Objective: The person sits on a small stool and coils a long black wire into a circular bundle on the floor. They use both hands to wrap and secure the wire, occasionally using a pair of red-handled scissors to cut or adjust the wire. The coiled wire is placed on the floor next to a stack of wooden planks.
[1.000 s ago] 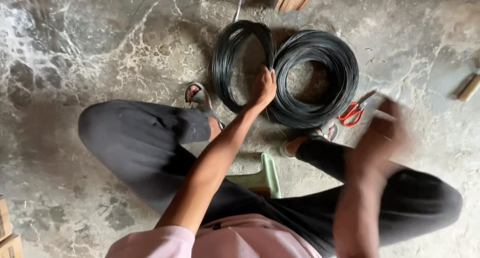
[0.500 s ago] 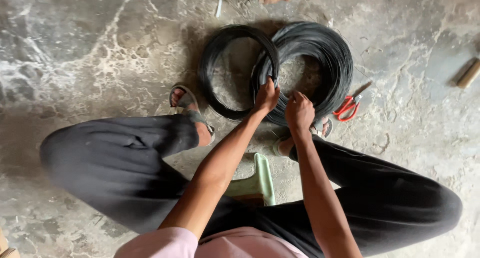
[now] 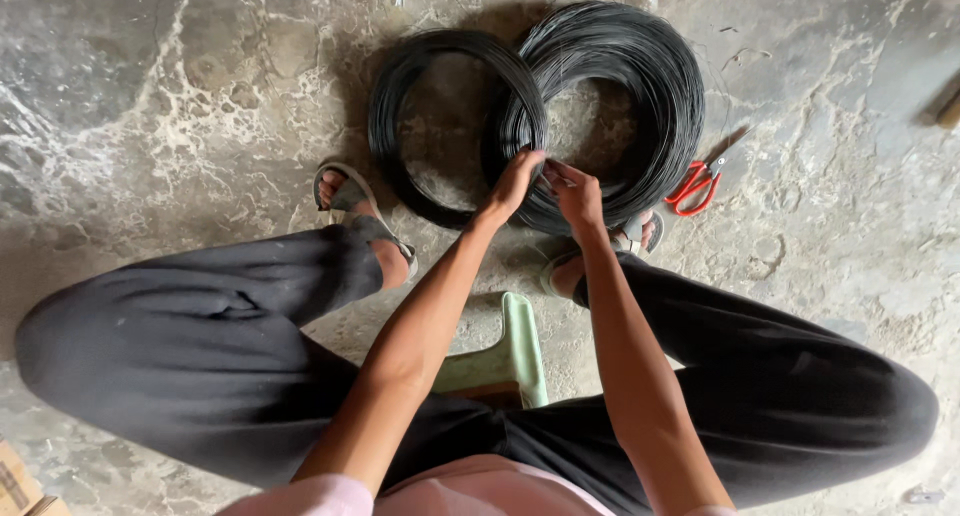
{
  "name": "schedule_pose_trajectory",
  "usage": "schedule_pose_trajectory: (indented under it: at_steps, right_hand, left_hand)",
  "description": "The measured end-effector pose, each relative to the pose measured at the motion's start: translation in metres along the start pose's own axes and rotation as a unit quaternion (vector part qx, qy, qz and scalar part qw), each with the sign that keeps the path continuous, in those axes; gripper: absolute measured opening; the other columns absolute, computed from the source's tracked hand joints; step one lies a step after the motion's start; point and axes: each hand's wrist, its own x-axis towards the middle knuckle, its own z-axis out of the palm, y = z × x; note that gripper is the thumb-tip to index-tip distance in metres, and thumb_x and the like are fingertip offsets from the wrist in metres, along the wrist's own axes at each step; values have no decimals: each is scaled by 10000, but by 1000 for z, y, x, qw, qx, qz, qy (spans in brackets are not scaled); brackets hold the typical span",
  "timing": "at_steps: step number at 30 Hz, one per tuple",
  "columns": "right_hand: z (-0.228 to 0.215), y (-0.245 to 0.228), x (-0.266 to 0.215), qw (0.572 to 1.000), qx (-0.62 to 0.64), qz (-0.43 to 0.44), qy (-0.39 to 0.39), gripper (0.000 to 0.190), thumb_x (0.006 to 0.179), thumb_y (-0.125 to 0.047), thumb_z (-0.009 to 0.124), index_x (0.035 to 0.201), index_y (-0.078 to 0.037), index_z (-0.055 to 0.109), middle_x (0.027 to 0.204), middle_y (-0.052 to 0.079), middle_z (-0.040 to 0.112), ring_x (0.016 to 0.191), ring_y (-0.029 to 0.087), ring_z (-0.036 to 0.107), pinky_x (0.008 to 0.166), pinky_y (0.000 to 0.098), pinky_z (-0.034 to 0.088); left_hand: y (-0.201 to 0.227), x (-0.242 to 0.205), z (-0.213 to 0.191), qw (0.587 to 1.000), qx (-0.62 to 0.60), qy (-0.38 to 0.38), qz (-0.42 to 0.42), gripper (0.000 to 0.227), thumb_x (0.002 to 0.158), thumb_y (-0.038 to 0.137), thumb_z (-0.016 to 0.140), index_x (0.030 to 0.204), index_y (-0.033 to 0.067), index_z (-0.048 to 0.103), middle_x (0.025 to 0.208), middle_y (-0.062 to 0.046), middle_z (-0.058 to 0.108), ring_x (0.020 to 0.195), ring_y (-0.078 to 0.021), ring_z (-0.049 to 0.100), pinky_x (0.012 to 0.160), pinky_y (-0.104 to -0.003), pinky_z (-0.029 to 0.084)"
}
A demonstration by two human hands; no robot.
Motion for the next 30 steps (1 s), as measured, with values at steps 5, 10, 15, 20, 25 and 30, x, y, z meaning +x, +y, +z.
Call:
schedule_pose_trajectory:
  at_steps: [5, 10, 15, 20, 25, 30]
  right_hand:
    - [13, -28, -12, 990, 137, 34, -7, 291, 890, -77, 520, 1173, -34, 573, 770, 97, 599, 704, 121, 541, 564, 216, 420]
    - [8, 31, 27, 992, 95, -7, -79, 208, 923, -54, 480, 1004, -63, 671, 634, 85, 517, 581, 110, 440, 527, 246, 378]
    - [-1, -2, 20, 995, -15, -34, -96, 111, 758, -87, 608, 783, -141, 702, 536, 21, 532, 471, 86, 452, 429, 224, 346]
    - [-4, 16, 32, 996, -72, -24, -57, 158, 777, -138, 639, 923, -129, 698, 689, 56, 618, 572, 148, 557, 514, 299, 457]
    - [-1, -4, 23, 975, -207, -74, -12, 126, 768, -218, 633, 865, -210, 712, 763, 20, 673, 773, 263, 652, 702, 425, 502]
    - [2, -14, 13, 964, -257, -67, 0, 163, 802, -165, 576, 885, -131, 712, 782, 124, 666, 756, 396, 625, 671, 521, 512]
  left_hand:
    - [48, -25, 15, 987, -56, 111, -107, 653, 906, 464, 311, 1329, -31, 362, 1380, -262, 337, 1319, -375, 280, 1094, -465, 206]
    - [3, 9, 6, 976, 42, 156, -145, 455, 920, 426, 382, 1191, 109, 565, 1178, -151, 577, 1167, -340, 501, 957, -459, 399]
    - [13, -4, 7, 974, 80, 179, -117, 197, 937, 323, 433, 1061, 213, 540, 1076, -133, 596, 1102, -334, 538, 941, -450, 412]
    - [-46, 30, 19, 928, 132, 335, -97, 159, 884, 278, 499, 992, 199, 586, 1036, -124, 622, 1052, -316, 578, 915, -400, 468]
    - [-40, 23, 21, 908, 21, 401, -117, 187, 861, 271, 547, 992, 162, 624, 1007, -114, 632, 1021, -270, 594, 890, -349, 478]
    - [-6, -1, -2, 902, -351, 223, -113, 272, 842, 360, 622, 922, 132, 496, 752, 18, 421, 653, -111, 383, 581, -226, 309]
